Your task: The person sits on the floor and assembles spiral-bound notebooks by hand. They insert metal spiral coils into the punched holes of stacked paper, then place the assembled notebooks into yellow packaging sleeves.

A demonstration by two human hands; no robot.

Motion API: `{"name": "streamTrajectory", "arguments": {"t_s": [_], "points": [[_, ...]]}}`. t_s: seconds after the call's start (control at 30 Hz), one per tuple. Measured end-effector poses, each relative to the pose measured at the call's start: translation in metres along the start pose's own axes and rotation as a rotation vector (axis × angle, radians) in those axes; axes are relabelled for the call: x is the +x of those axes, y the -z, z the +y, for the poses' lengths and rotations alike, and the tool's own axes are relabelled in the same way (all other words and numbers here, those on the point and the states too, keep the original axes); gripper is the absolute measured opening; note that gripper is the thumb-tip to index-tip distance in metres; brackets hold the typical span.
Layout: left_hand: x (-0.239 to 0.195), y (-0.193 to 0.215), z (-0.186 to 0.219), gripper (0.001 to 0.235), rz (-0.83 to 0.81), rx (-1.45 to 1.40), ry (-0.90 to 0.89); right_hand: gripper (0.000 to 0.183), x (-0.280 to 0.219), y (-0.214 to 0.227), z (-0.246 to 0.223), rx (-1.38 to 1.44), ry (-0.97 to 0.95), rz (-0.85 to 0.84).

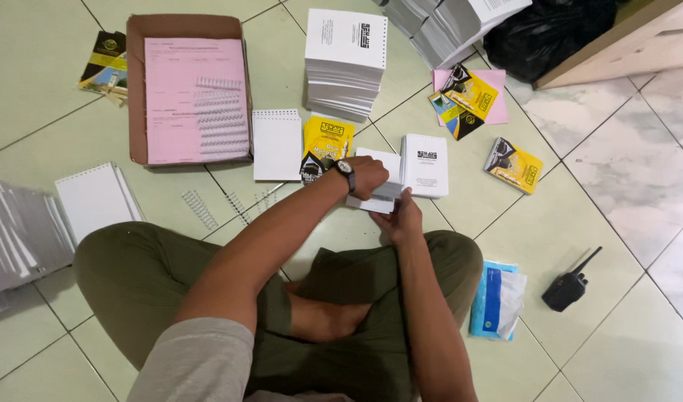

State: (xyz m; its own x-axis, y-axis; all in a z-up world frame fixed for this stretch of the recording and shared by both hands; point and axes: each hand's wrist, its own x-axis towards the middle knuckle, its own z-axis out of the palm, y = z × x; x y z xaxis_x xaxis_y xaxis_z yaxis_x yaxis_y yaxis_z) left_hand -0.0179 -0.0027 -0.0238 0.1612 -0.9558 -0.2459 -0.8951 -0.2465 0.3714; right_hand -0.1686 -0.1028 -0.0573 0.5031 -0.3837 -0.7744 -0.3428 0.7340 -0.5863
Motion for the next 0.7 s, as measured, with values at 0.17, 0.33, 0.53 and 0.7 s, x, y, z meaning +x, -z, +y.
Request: {"name": "streamTrajectory", "arguments": {"t_s": [0.17,0.33,0.53,0.7], "points": [[0.018,-0.014,-0.010,0.029,-0.020,-0.042,0.062,0.060,0.006,0.012,0.005,0.033,-0.033,0.068],[0.017,-0.007,-0.010,0.031,-0.047,-0.123,0.109,0.040,0.031,0.021,0.019,-0.009,0.005,0.093],[0.025,-0.018,-0.018,0.032,-0.017,-0.170,0.162,0.027,0.061,0.038,0.035,-0.032,0.109,0.119],[0.029,-0.020,-0.019,0.036,-0.017,-0.158,0.184,0.042,0.005,0.011,0.017,0.004,0.093,0.137]]}}
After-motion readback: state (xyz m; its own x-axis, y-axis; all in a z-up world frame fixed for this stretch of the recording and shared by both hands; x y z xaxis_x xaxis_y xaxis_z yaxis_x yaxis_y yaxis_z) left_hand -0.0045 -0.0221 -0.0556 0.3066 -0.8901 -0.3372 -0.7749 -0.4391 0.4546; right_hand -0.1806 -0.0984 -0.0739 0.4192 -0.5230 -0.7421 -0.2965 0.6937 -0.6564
